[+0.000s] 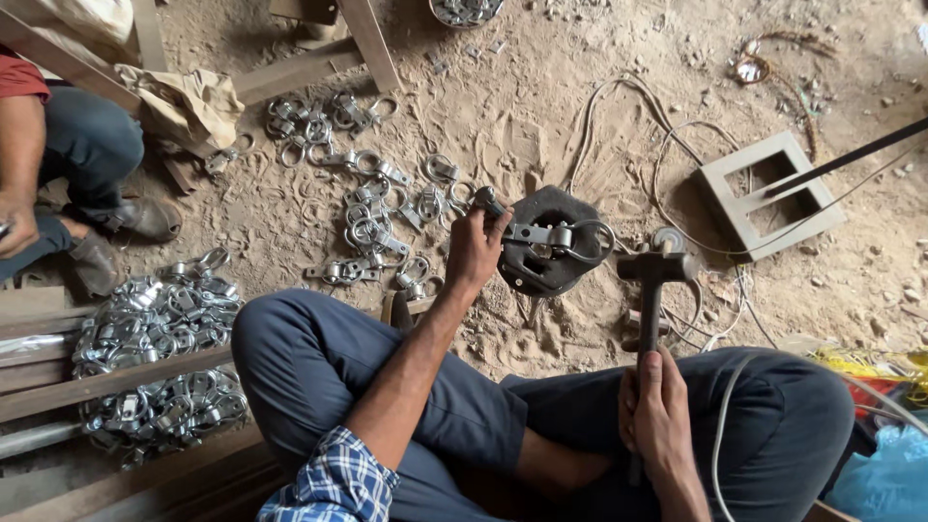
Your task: The person sits on the ground and uses a hammer to strike metal parts placed on a circular anvil. They repeatedly pick up metal pieces, position them on the anvil, and hit them with the hammer to shape them.
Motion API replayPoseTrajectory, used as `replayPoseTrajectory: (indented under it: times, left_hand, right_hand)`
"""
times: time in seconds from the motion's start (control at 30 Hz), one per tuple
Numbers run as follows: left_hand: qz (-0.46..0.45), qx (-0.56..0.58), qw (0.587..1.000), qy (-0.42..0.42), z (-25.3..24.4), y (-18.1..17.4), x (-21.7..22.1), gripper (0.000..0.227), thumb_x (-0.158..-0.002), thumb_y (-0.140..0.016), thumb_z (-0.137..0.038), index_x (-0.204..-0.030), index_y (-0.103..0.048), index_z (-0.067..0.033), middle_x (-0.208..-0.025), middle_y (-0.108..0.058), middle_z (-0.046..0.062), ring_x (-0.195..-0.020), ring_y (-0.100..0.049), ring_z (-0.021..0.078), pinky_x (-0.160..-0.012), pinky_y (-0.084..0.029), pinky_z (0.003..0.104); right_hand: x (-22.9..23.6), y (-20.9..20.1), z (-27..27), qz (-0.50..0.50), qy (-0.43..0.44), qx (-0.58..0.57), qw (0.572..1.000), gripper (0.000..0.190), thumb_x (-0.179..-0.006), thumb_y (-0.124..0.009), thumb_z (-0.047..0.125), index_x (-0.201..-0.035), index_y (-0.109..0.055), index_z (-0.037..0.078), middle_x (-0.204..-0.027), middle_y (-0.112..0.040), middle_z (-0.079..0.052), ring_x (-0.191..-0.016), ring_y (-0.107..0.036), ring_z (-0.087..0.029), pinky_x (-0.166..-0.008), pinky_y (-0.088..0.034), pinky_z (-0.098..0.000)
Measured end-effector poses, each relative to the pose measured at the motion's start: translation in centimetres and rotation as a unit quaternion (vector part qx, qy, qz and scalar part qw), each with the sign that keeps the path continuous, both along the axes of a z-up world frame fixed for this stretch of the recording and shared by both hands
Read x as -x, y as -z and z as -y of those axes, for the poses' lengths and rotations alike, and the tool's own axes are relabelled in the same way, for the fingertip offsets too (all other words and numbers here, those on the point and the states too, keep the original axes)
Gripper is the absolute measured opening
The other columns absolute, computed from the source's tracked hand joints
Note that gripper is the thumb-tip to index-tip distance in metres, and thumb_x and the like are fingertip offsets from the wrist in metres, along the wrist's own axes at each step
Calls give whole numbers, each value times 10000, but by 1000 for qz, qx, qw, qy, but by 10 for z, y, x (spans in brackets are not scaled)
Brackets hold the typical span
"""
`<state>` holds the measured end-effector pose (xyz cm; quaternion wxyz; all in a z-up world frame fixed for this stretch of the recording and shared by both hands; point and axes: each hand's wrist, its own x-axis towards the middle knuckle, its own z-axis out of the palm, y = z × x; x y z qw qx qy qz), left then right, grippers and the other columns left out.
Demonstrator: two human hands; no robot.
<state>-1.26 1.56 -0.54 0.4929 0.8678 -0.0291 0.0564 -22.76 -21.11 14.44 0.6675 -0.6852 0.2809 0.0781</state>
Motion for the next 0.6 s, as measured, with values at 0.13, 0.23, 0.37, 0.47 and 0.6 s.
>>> replayPoseTrajectory:
  times: [0.13, 0.23, 0.37, 0.47, 0.6]
  left_hand:
    - [106, 47, 993, 32, 4, 2, 2, 437, -1095, -546, -461, -1103, -682, -46, -821, -723, 67, -635, -672, 140, -527, -558, 321]
    - [87, 12, 995, 39, 4, -1, 0, 386, -1082, -561, -422, -1092, -692, -59, -773, -720, 64, -582, -647, 128, -501, -529, 308]
    - [31, -23, 997, 63, 10, -5, 1, 361, -1073, -539, -374, -1130, -683, -49, -757, -711, 65, -477, -566, 129, -390, -468, 287]
    - [55, -35, 995, 78, 15, -8, 1, 367, -1084, -517, -365, -1183, -647, -37, -733, -693, 66, -475, -577, 94, -375, -494, 252]
    - [36, -51, 995, 81, 19, -8, 1, 370, -1095, -494, -367, -1205, -641, -46, -684, -672, 95, -450, -576, 116, -345, -498, 257]
  right_hand:
    - [-1, -3, 0, -16, 9, -18, 1000, 375, -1079, -336, 385, -1115, -502, 50, -580, -404, -24, -309, -329, -104, -249, -280, -267]
    - [-1, -2, -1, -16, 7, -6, 1000, 367, -1065, -339, 387, -1131, -516, 72, -565, -399, -21, -305, -332, -103, -245, -281, -266]
    - [0, 3, 0, -28, -16, 17, 999, 411, -1106, -358, 401, -1051, -475, 11, -573, -409, -16, -330, -364, -90, -258, -309, -255]
    - [-2, 4, -5, -14, -41, 81, 996, 354, -1063, -432, 353, -1126, -551, 26, -595, -444, -16, -390, -391, -112, -324, -339, -289]
    - [-10, -2, -16, -2, -87, 244, 966, 373, -1055, -461, 341, -1173, -612, 20, -620, -549, -51, -538, -516, -134, -484, -435, -324]
